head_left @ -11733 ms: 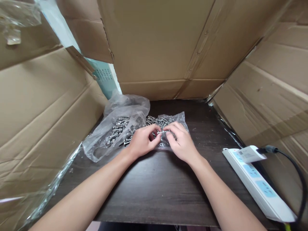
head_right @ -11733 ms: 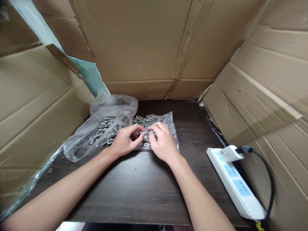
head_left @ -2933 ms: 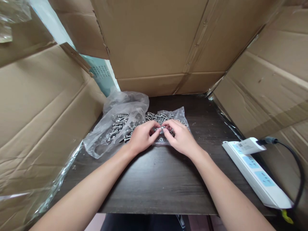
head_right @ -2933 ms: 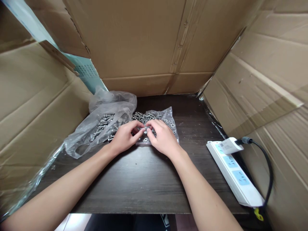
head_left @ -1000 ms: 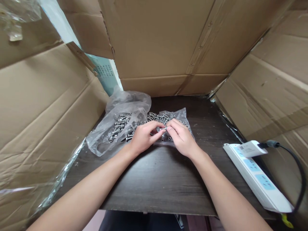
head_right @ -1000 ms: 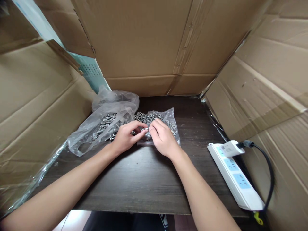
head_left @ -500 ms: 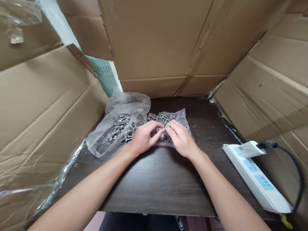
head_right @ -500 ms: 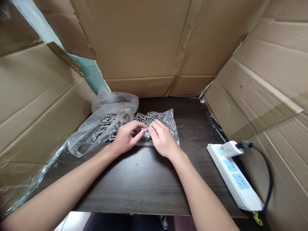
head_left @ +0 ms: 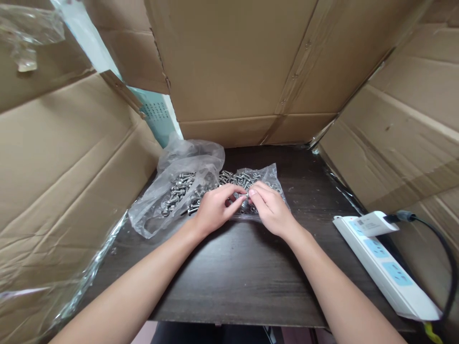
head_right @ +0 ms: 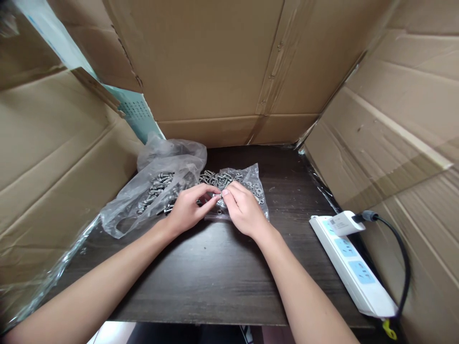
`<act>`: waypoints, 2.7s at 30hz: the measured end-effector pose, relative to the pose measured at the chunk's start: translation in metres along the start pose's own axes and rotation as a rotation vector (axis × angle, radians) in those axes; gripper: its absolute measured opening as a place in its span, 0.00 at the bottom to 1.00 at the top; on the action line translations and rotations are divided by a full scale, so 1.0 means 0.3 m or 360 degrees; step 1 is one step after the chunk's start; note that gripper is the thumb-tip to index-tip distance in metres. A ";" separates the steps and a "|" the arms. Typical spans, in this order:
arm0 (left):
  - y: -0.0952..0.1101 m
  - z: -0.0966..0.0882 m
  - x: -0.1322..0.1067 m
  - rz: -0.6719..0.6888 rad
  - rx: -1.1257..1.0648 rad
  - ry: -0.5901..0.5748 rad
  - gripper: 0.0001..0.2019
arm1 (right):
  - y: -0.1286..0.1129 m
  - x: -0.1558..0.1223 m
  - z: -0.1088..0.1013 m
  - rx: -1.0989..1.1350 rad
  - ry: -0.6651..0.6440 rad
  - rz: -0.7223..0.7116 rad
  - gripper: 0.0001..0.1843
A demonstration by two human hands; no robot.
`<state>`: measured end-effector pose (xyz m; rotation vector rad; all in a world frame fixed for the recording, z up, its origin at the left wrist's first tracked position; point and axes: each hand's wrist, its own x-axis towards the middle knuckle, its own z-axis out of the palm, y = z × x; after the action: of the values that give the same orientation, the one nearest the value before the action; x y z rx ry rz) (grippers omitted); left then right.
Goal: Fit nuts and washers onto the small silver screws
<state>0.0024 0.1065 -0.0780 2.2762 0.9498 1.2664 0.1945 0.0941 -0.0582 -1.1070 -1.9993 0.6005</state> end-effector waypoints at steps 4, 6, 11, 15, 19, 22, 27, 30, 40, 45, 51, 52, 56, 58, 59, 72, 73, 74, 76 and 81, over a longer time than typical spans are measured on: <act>0.002 0.001 -0.001 0.0001 0.0013 0.0005 0.05 | -0.005 -0.001 -0.010 -0.0015 0.0020 0.0023 0.12; 0.003 0.003 -0.003 -0.0002 0.0011 0.0003 0.05 | -0.005 -0.001 -0.010 -0.0028 0.0030 0.0009 0.08; 0.000 0.007 -0.004 -0.0008 0.0004 -0.0021 0.04 | 0.003 0.000 0.000 -0.0018 0.0008 -0.0005 0.13; -0.002 0.004 -0.002 0.0001 0.0018 -0.0024 0.04 | 0.008 0.001 0.004 -0.0016 0.0004 0.0021 0.17; -0.004 0.002 0.000 0.0012 0.0026 -0.0006 0.04 | 0.006 0.004 0.004 0.0005 0.0001 0.0043 0.18; -0.006 0.005 0.000 0.0005 0.0024 -0.0003 0.04 | 0.003 0.003 0.004 0.0002 -0.0013 0.0041 0.15; -0.009 0.006 0.000 0.0001 0.0040 0.0014 0.05 | -0.003 -0.004 -0.005 -0.0035 -0.0007 0.0091 0.03; -0.010 0.004 0.001 0.0005 0.0040 0.0029 0.04 | -0.005 -0.005 -0.007 -0.0033 0.0001 0.0094 0.03; -0.009 0.005 0.001 -0.0008 0.0035 -0.0002 0.04 | 0.004 -0.002 0.001 -0.0041 0.0030 0.0027 0.04; -0.010 0.010 0.003 0.0004 0.0039 -0.0020 0.05 | 0.012 0.002 0.001 -0.0089 0.0046 -0.0026 0.13; -0.012 0.013 0.004 -0.0003 0.0016 -0.0033 0.05 | 0.019 0.003 -0.001 -0.0123 0.0036 -0.0019 0.17; -0.012 0.013 0.004 -0.0002 0.0015 -0.0033 0.05 | 0.017 0.002 -0.002 -0.0125 0.0037 -0.0020 0.16; -0.010 0.012 0.002 0.0009 0.0016 -0.0035 0.05 | 0.013 0.002 0.000 -0.0111 0.0062 -0.0030 0.12; -0.009 0.014 0.000 0.0015 0.0013 -0.0037 0.05 | 0.013 0.002 0.004 -0.0097 0.0075 -0.0045 0.13; -0.008 0.014 -0.001 0.0016 0.0011 -0.0040 0.05 | 0.014 0.002 0.006 -0.0090 0.0077 -0.0045 0.15; -0.011 0.009 0.001 0.0057 0.0052 -0.0005 0.04 | 0.026 0.006 0.016 -0.0010 0.0053 -0.0066 0.17; -0.011 0.009 0.000 0.0055 0.0054 -0.0007 0.04 | 0.026 0.006 0.018 -0.0018 0.0054 -0.0067 0.18; -0.012 0.009 0.000 0.0052 0.0057 -0.0007 0.04 | 0.026 0.007 0.018 -0.0025 0.0055 -0.0064 0.18; -0.012 0.009 0.000 0.0046 0.0055 -0.0002 0.04 | 0.024 0.006 0.016 -0.0034 0.0048 -0.0059 0.18; -0.011 0.009 0.003 0.0037 0.0028 0.0001 0.03 | 0.015 0.003 0.004 -0.0050 0.0015 -0.0003 0.07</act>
<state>0.0039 0.1095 -0.0809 2.3064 0.9412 1.2735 0.1955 0.0972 -0.0618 -1.1244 -2.0080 0.5636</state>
